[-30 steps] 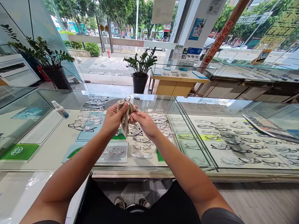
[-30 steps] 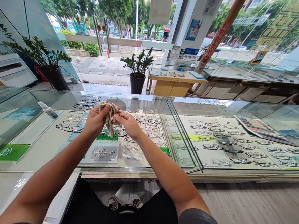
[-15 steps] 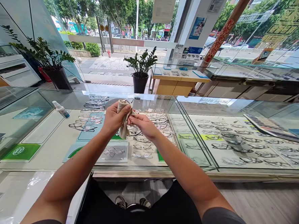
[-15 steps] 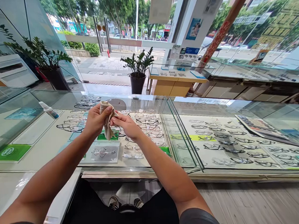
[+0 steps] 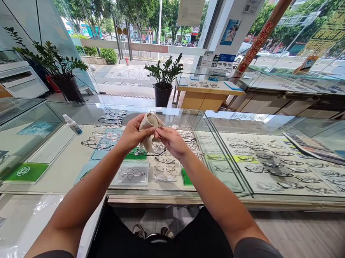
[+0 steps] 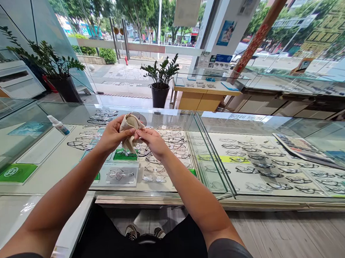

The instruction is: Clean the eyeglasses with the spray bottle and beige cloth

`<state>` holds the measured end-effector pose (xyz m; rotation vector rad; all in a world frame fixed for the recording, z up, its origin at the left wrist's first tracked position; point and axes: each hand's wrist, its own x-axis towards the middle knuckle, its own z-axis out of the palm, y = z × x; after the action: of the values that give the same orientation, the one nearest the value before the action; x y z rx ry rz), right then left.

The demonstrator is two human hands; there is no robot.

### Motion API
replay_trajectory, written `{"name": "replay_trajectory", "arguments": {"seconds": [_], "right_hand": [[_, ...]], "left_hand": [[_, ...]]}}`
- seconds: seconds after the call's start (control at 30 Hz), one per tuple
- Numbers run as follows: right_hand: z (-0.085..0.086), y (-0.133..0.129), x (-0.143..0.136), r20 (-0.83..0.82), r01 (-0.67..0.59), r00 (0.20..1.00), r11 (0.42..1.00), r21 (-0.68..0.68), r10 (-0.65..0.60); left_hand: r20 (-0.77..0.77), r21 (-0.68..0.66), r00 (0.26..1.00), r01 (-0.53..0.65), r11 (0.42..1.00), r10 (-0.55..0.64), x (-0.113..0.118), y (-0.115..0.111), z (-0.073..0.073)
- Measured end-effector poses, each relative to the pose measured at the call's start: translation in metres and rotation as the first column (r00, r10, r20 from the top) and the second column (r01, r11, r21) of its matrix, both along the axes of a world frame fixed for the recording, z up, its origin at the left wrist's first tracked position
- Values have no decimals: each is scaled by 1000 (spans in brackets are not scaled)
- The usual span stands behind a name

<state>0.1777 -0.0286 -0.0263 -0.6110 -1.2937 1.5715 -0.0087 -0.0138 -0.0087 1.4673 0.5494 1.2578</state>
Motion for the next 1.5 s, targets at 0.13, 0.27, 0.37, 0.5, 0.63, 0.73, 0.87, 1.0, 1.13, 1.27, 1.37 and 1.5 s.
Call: {"name": "replay_trajectory", "arguments": {"seconds": [0.13, 0.27, 0.37, 0.5, 0.63, 0.73, 0.87, 1.0, 1.13, 1.27, 1.37, 1.5], "right_hand": [[-4, -4, -8, 53, -48, 998, 997, 55, 45], [-3, -7, -9, 60, -31, 998, 996, 81, 26], [1, -5, -5, 39, 19, 999, 1000, 21, -20], [4, -2, 0, -19, 34, 999, 998, -45, -35], [2, -3, -2, -45, -10, 999, 999, -50, 7], [-2, -6, -6, -18, -45, 999, 999, 12, 45], [-6, -9, -12, 50, -62, 997, 993, 101, 57], [-5, -10, -13, 45, -28, 999, 997, 71, 25], [0, -8, -9, -19, 9, 1000, 1000, 11, -9], [3, -7, -5, -78, 17, 997, 1000, -3, -18], [5, -6, -4, -93, 22, 995, 1000, -10, -23], [8, -6, -3, -69, 56, 996, 998, 0, -56]], "left_hand": [[16, 26, 981, -193, 981, 192, 8, -6, -4], [49, 47, 963, -265, 963, 263, 10, -6, -6], [31, 20, 992, -120, 993, 119, 5, 0, -5], [25, 13, 999, 40, 999, -40, -1, 4, -3], [29, 2, 999, 34, 999, -34, 0, 1, -1], [10, -9, 999, -39, 999, 39, 2, -2, 0], [11, -7, 985, -174, 985, 174, 4, -5, 0], [27, -45, 980, -198, 979, 199, 5, -1, -4], [79, -101, 979, -180, 978, 189, 7, 6, -9], [143, -136, 963, -211, 968, 230, 8, 8, -9], [158, -131, 962, -203, 970, 223, 9, 8, -9], [165, -144, 951, -239, 960, 261, 8, 10, -10]]}}
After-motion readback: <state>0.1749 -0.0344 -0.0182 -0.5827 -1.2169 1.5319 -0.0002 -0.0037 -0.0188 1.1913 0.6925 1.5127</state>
